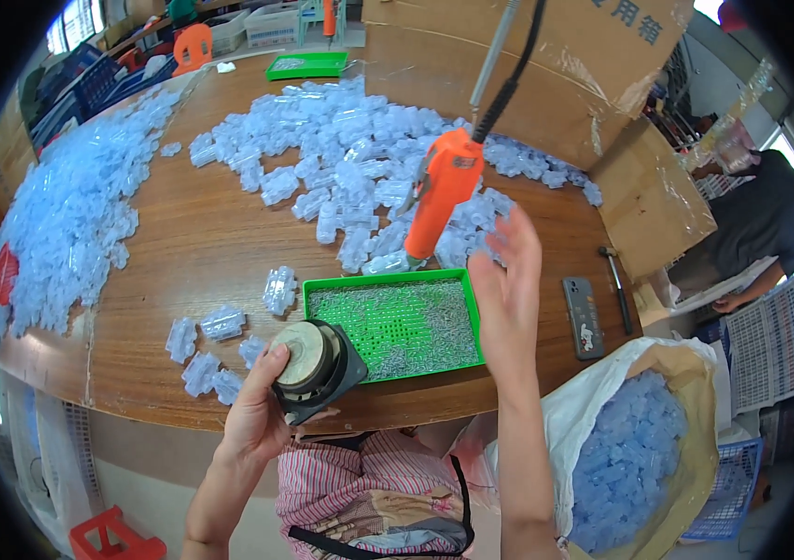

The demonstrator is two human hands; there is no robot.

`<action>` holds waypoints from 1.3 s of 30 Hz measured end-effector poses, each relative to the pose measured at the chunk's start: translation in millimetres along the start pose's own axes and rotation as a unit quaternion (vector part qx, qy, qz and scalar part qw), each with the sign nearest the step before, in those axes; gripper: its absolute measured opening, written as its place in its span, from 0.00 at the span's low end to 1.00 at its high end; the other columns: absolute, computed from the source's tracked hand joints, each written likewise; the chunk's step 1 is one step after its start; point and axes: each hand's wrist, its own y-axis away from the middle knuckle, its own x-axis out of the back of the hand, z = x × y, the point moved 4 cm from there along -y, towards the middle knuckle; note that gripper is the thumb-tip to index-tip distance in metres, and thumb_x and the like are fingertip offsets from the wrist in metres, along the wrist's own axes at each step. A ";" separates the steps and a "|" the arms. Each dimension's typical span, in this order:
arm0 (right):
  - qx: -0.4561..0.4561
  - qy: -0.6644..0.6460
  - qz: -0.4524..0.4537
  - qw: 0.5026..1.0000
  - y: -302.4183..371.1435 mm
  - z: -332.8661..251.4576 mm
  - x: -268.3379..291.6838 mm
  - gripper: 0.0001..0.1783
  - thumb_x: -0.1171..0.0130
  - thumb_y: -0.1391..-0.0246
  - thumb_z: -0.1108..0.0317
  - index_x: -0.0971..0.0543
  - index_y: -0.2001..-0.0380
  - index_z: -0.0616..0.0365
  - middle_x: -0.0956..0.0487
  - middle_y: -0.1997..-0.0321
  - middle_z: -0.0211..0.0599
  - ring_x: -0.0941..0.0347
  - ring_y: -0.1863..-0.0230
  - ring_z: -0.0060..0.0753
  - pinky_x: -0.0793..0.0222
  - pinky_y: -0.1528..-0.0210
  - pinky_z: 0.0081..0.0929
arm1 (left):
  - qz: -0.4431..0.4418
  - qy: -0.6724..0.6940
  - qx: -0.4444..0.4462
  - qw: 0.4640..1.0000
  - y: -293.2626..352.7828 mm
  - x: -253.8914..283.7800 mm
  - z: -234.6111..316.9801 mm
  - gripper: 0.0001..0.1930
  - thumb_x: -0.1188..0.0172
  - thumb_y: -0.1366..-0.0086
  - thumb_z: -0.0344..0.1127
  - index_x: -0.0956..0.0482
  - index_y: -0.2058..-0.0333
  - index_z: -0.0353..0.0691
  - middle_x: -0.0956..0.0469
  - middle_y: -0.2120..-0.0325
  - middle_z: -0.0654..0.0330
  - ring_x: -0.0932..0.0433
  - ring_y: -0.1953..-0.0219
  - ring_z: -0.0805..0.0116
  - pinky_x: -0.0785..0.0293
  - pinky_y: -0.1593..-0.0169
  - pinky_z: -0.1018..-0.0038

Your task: The person assembles plastic components by picking up a screw from a tray with a power screwdriver and driving it into a plastic part. They then pick up a speaker and use the power screwdriver to secure a wire to it before returning to assembling the plastic parts.

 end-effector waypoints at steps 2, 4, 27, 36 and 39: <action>0.007 0.002 0.015 1.000 -27.9 -4.4 -1.8 0.40 0.46 0.44 0.57 0.52 0.36 0.62 0.46 0.37 0.50 0.47 0.37 0.41 0.47 0.39 0.37 | 0.029 -0.028 -0.065 0.997 0.5 -3.3 2.5 0.23 0.48 0.36 0.37 0.41 0.45 0.39 0.28 0.53 0.50 0.23 0.56 0.58 0.20 0.59 0.54; -0.025 -0.010 -0.029 0.999 -51.9 7.4 1.2 0.44 0.46 0.44 0.53 0.57 0.35 0.60 0.50 0.35 0.54 0.51 0.35 0.45 0.50 0.37 0.39 | 0.026 -0.023 -0.066 0.997 -5.7 -15.2 -5.6 0.24 0.48 0.36 0.36 0.43 0.44 0.41 0.29 0.53 0.51 0.23 0.55 0.58 0.19 0.59 0.55; 0.004 0.083 -0.222 0.971 74.0 -29.1 -16.2 0.29 0.31 0.58 0.68 0.32 0.53 0.64 0.26 0.56 0.39 0.28 0.53 0.31 0.33 0.50 0.27 | -0.250 -0.310 -0.273 0.875 -23.7 -21.6 6.9 0.44 0.24 0.62 0.30 0.41 0.46 0.42 0.39 0.42 0.52 0.44 0.37 0.60 0.46 0.37 0.62; 0.026 0.171 -0.246 0.954 70.1 -34.0 -23.6 0.28 0.30 0.61 0.64 0.29 0.57 0.60 0.24 0.61 0.40 0.25 0.59 0.36 0.32 0.56 0.27 | -0.221 -0.537 -0.270 0.768 -16.8 -37.0 19.1 0.27 0.27 0.56 0.34 0.24 0.55 0.38 0.21 0.60 0.56 0.22 0.58 0.68 0.27 0.55 0.74; 0.029 0.171 -0.253 0.952 68.7 -34.1 -24.2 0.28 0.30 0.61 0.63 0.29 0.57 0.61 0.24 0.61 0.40 0.25 0.59 0.37 0.32 0.55 0.28 | -0.207 -0.526 -0.277 0.777 -15.6 -31.0 15.8 0.26 0.27 0.55 0.33 0.24 0.56 0.38 0.21 0.61 0.58 0.22 0.59 0.69 0.28 0.55 0.74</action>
